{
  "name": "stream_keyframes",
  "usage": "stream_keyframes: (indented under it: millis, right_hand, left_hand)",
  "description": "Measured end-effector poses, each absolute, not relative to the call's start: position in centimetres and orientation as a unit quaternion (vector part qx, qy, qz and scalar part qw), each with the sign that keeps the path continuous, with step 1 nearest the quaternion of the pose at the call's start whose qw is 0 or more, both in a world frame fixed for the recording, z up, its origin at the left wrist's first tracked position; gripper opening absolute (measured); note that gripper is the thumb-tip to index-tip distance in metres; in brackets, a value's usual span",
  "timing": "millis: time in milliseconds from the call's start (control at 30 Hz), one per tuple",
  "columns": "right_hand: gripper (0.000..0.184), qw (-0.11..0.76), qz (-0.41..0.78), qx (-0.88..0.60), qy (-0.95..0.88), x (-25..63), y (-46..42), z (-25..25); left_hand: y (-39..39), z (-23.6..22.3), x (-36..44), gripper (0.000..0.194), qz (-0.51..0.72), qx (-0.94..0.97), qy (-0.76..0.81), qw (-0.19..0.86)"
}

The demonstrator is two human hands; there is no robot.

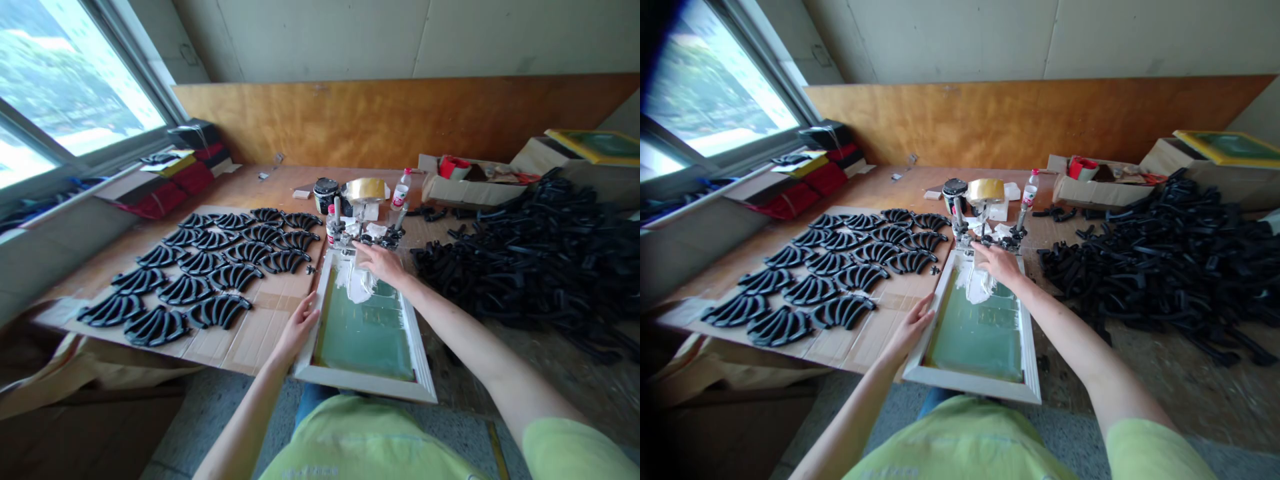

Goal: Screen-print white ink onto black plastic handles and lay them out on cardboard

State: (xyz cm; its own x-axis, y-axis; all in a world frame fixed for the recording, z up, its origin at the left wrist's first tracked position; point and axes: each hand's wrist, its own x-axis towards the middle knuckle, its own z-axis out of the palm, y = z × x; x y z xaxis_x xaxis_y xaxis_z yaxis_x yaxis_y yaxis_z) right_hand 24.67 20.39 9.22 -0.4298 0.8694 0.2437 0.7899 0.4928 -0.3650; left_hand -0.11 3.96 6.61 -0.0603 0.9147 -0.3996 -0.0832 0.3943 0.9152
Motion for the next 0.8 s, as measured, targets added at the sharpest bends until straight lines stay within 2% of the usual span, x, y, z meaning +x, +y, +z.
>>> stream_keyframes:
  millis: [67,133,200,300,367,467,567,667,733,800]
  right_hand:
    - [0.056,0.234,0.067,-0.531,-0.811,26.1,22.3,10.3]
    - [0.045,0.294,0.047,-0.569,-0.767,28.8,23.1,10.4]
    - [0.033,0.326,0.055,-0.628,-0.704,31.9,22.6,9.1]
    - [0.025,0.281,0.12,-0.671,-0.675,34.1,20.0,5.4]
    - [0.028,0.234,0.172,-0.604,-0.743,33.5,17.8,2.7]
    - [0.027,0.191,0.165,-0.501,-0.828,30.6,14.9,0.5]
    - [0.015,0.225,0.118,-0.517,-0.818,27.2,11.9,0.9]
    - [0.017,0.256,0.118,-0.466,-0.839,24.2,8.2,2.1]
    - [0.022,0.238,0.143,-0.398,-0.874,23.8,6.4,2.5]
    - [0.024,0.218,0.154,-0.42,-0.867,25.9,6.0,2.3]
  left_hand:
    - [4.3,9.3,-0.4,0.063,0.428,0.359,0.587,0.586]
    - [5.2,12.0,-0.4,0.047,0.462,0.38,0.574,0.558]
    - [6.8,14.3,0.0,0.04,0.525,0.395,0.528,0.539]
    - [9.5,16.5,1.2,0.039,0.592,0.372,0.455,0.551]
    - [10.7,16.7,2.1,0.04,0.615,0.339,0.444,0.557]
    - [10.1,14.2,3.9,0.042,0.638,0.284,0.46,0.548]
    - [7.1,9.4,6.6,0.052,0.502,0.253,0.502,0.657]
    - [4.0,4.8,8.2,0.055,0.391,0.215,0.517,0.73]
    - [3.1,2.8,7.2,0.052,0.382,0.221,0.552,0.707]
    - [3.1,1.4,4.3,0.05,0.373,0.269,0.619,0.637]
